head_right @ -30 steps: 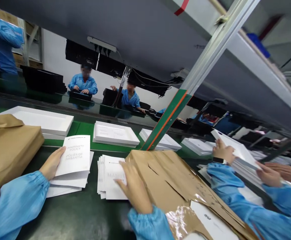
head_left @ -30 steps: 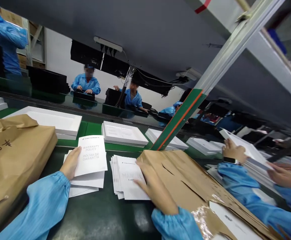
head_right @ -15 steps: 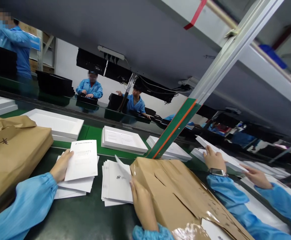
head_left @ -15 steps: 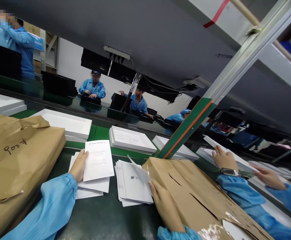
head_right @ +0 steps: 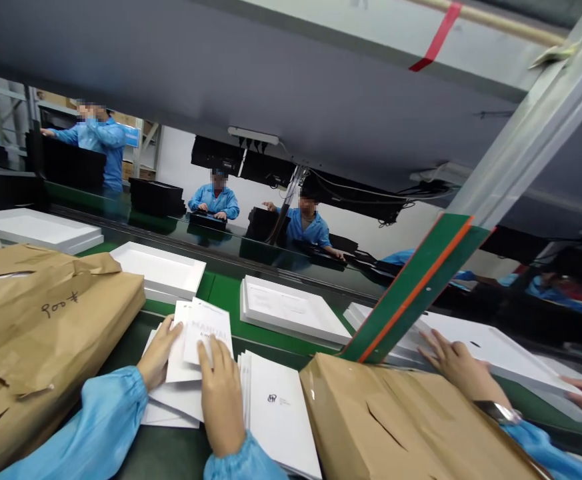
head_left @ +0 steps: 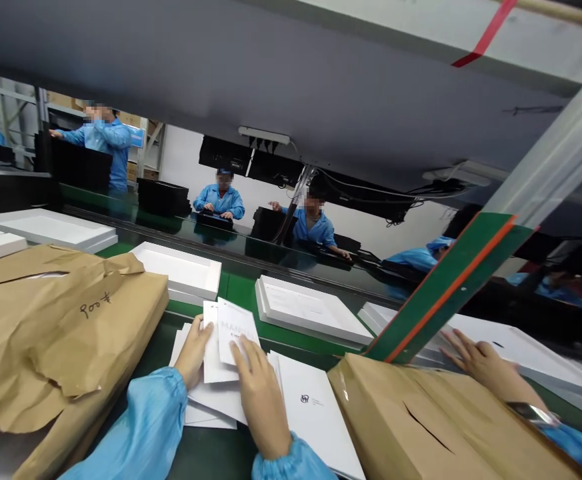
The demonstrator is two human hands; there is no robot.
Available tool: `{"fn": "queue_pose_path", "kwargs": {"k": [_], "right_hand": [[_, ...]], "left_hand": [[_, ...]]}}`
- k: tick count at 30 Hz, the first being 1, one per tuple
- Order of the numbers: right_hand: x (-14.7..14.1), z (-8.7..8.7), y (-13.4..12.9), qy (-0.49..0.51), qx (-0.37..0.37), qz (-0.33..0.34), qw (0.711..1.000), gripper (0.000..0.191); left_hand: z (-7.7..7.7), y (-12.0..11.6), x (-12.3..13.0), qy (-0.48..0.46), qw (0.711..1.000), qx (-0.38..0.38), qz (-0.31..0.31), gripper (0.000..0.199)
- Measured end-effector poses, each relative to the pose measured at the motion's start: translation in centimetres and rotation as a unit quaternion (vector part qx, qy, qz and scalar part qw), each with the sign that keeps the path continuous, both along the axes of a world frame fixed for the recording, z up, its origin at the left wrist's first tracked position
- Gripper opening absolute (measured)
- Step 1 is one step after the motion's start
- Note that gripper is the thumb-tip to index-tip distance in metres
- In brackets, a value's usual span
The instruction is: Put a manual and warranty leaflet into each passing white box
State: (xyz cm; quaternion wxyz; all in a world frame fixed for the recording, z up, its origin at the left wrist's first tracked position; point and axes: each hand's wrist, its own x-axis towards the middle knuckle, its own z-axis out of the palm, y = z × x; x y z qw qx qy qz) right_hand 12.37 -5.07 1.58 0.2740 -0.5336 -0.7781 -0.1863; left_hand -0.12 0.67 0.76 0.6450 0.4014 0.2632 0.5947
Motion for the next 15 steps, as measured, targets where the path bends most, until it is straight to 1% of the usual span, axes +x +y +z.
{"fn": "queue_pose_path", "kwargs": {"k": [2,5,7,9,10,11,12,13,15], "right_hand": [[-0.4,-0.9,-0.3,-0.021,-0.035,-0.006,0.999,0.043],[-0.3,-0.8,-0.7,-0.002,-0.067,0.026,0.997,0.035],[0.1,-0.6,-0.5,0.052,-0.077,0.050,0.994,0.032],[0.7,-0.7,0.1,0.152,-0.063,0.051,0.985,0.036],[1.1,-0.8,0.6,0.217,-0.055,0.045,0.974,0.040],[1.5,-1.1,1.0,0.290,-0.055,0.042,0.954,0.046],[1.9,-1.3,1.5,0.368,-0.067,0.044,0.926,0.052],[2.2,-1.5,1.9,0.447,-0.090,0.051,0.889,0.058],[2.6,-1.6,2.4,0.579,-0.162,0.087,0.794,0.063]], "left_hand": [[0.2,-0.1,0.1,-0.022,0.999,0.025,-0.019,0.036],[0.3,-0.1,0.0,-0.041,0.998,0.030,-0.038,0.041],[0.2,0.0,0.0,-0.048,0.998,0.023,-0.039,0.043],[0.1,0.1,0.0,-0.050,0.998,0.020,-0.036,0.044],[0.1,0.1,0.0,-0.050,0.998,0.018,-0.036,0.043],[0.0,0.1,0.0,-0.050,0.998,0.018,-0.035,0.042],[0.0,0.0,0.0,-0.052,0.998,0.017,-0.035,0.041],[0.0,0.0,0.0,-0.055,0.998,0.016,-0.036,0.039],[0.0,-0.1,0.0,-0.064,0.997,0.017,-0.044,0.038]]}}
